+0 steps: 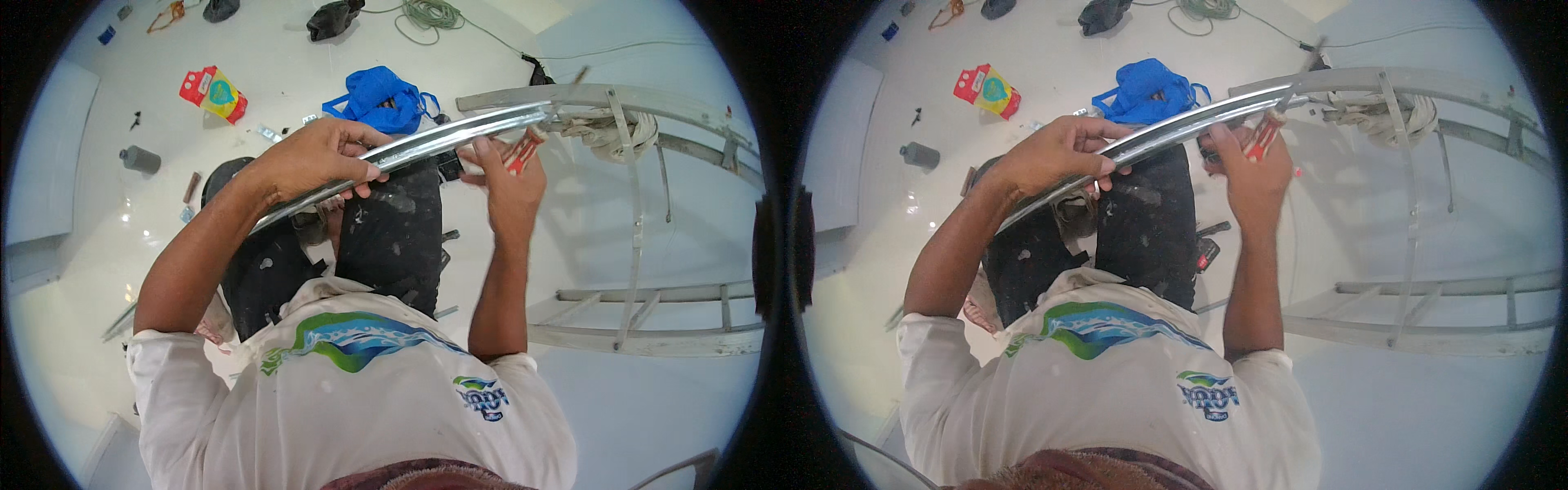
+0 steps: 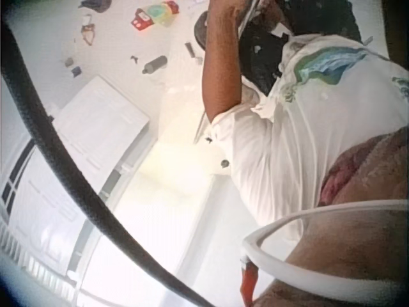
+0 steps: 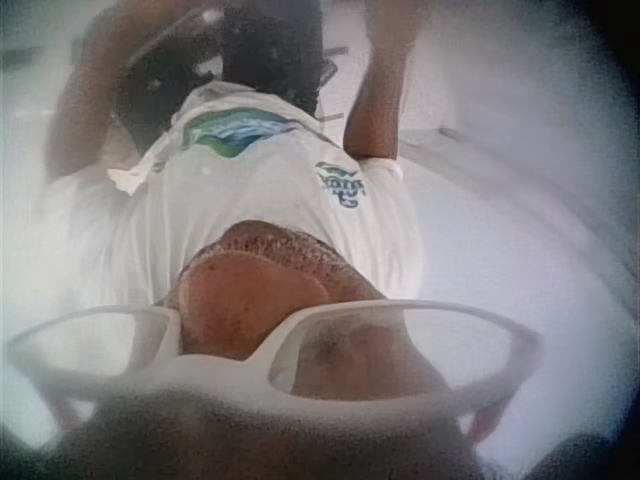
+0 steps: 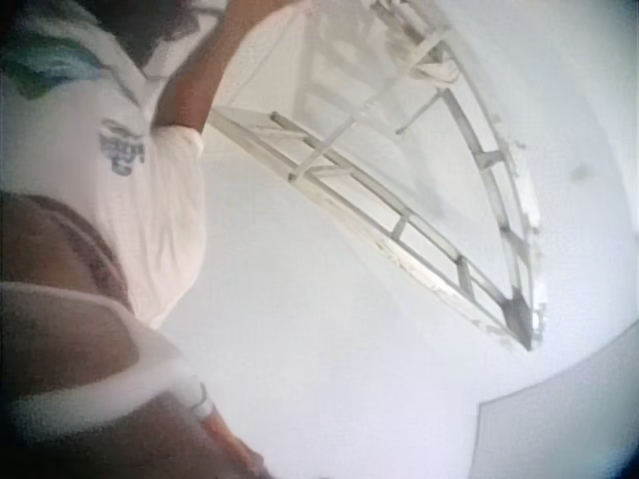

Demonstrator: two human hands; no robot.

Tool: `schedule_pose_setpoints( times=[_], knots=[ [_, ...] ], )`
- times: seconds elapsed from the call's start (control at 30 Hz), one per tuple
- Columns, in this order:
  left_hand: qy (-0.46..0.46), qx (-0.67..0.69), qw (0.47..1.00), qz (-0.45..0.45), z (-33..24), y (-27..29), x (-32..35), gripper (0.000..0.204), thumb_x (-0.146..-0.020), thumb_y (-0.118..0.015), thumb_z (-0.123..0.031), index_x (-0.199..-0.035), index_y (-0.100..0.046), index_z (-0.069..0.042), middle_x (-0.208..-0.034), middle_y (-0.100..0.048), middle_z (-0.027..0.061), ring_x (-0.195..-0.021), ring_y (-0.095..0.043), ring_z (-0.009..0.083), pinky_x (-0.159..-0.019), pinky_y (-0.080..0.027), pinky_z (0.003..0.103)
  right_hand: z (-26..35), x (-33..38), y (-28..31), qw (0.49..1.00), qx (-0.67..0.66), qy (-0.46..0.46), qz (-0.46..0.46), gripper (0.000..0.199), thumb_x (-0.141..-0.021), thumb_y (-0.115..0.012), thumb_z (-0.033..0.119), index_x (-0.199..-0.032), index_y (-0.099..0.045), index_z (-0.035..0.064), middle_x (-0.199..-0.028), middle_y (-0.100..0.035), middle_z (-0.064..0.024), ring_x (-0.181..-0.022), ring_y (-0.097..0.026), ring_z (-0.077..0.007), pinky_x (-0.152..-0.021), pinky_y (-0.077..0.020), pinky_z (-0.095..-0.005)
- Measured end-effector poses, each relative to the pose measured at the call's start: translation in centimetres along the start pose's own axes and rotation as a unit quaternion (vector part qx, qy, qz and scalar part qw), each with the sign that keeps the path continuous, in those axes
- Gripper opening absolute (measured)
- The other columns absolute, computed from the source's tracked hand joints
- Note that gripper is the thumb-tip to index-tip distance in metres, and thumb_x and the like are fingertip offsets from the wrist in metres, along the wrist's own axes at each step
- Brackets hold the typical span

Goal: The person assembles a metal frame by attaching brackets to a long metal bar using a screwdriver and pliers. They tighten screws and adjust the components while seated on the floor.

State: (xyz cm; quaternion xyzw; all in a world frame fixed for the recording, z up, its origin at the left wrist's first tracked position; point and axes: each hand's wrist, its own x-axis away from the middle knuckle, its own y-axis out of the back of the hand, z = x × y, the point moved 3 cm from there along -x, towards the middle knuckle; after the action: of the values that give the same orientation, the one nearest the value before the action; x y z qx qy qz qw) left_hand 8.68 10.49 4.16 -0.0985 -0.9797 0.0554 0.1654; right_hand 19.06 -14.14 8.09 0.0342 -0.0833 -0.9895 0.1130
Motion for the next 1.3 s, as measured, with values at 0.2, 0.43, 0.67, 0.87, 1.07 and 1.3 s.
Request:
schedule_pose_setpoints(
  times=[0.2, 0.43, 0.67, 0.87, 1.07, 1.3],
  knots=[
    [0.001, -0.031, 0.999, -0.029, 1.2, -1.4, 1.2, 0.054, -0.097, -0.065, -0.013, -0.148, -0.063, 0.003, -0.105, -0.077, 0.0091, -0.087, -0.074, 0.0119, -0.074, -0.061, 0.025, 7.9, 2.9, 8.5, 0.973, 0.188, -0.026, 0.134, 0.036, -0.084, -0.08, 0.016, -0.113, -0.068, -0.0015, -0.102, -0.07, -0.0064, -0.092, -0.06, -0.015, -0.084, -0.0496, -0.0304],
    [-0.083, -0.168, 0.979, -0.076, 3.0, -1.3, 1.5, 0.057, -0.095, -0.073, -0.013, -0.15, -0.063, -0.002, -0.115, -0.078, 0.0188, -0.104, -0.075, 0.0265, -0.1, -0.056, 0.041, 18.1, 5.6, 0.7, 0.831, 0.41, 0.314, 0.206, 0.027, -0.068, -0.079, 0.012, -0.092, -0.076, -0.0015, -0.082, -0.069, -0.015, -0.074, -0.067, -0.0267, -0.065, -0.0493, -0.0333],
    [-0.093, -0.198, 0.97, -0.105, 2.9, -1.7, 2.0, 0.056, -0.096, -0.078, -0.014, -0.149, -0.065, -0.003, -0.115, -0.078, 0.0211, -0.1, -0.075, 0.0294, -0.096, -0.057, 0.044, 18.0, 4.9, -5.7, 0.725, 0.518, 0.34, 0.3, 0.029, -0.068, -0.073, 0.002, -0.096, -0.073, -0.0016, -0.089, -0.068, -0.0141, -0.075, -0.066, -0.0245, -0.066, -0.0519, -0.0344],
    [-0.096, -0.201, 0.97, -0.096, 4.0, -1.3, 2.0, 0.054, -0.097, -0.076, -0.014, -0.149, -0.065, -0.001, -0.116, -0.078, 0.0235, -0.097, -0.076, 0.0317, -0.095, -0.059, 0.045, 16.6, 4.2, -7.7, 0.673, 0.56, 0.344, 0.34, 0.026, -0.071, -0.073, -0.001, -0.097, -0.072, 0.0017, -0.088, -0.067, -0.0118, -0.074, -0.067, -0.0239, -0.066, -0.0539, -0.0356],
    [-0.048, -0.187, 0.98, -0.054, 3.9, -0.2, 3.0, 0.056, -0.096, -0.076, -0.014, -0.15, -0.064, 0.0, -0.12, -0.077, 0.026, -0.1, -0.077, 0.0336, -0.097, -0.059, 0.045, 16.3, 4.6, -8.7, 0.663, 0.572, 0.336, 0.348, 0.027, -0.071, -0.073, 0.001, -0.098, -0.072, 0.0038, -0.088, -0.068, -0.0111, -0.074, -0.068, -0.022, -0.065, -0.0544, -0.0361],
    [-0.062, -0.183, 0.979, -0.067, 4.7, 0.2, 3.3, 0.059, -0.093, -0.078, -0.012, -0.149, -0.064, 0.001, -0.118, -0.079, 0.0257, -0.1, -0.077, 0.0326, -0.098, -0.059, 0.045, 16.0, 4.5, -9.6, 0.689, 0.545, 0.315, 0.358, 0.026, -0.073, -0.073, 0.0, -0.098, -0.072, 0.0032, -0.087, -0.068, -0.0113, -0.073, -0.068, -0.0229, -0.066, -0.0547, -0.0347]
  ],
)
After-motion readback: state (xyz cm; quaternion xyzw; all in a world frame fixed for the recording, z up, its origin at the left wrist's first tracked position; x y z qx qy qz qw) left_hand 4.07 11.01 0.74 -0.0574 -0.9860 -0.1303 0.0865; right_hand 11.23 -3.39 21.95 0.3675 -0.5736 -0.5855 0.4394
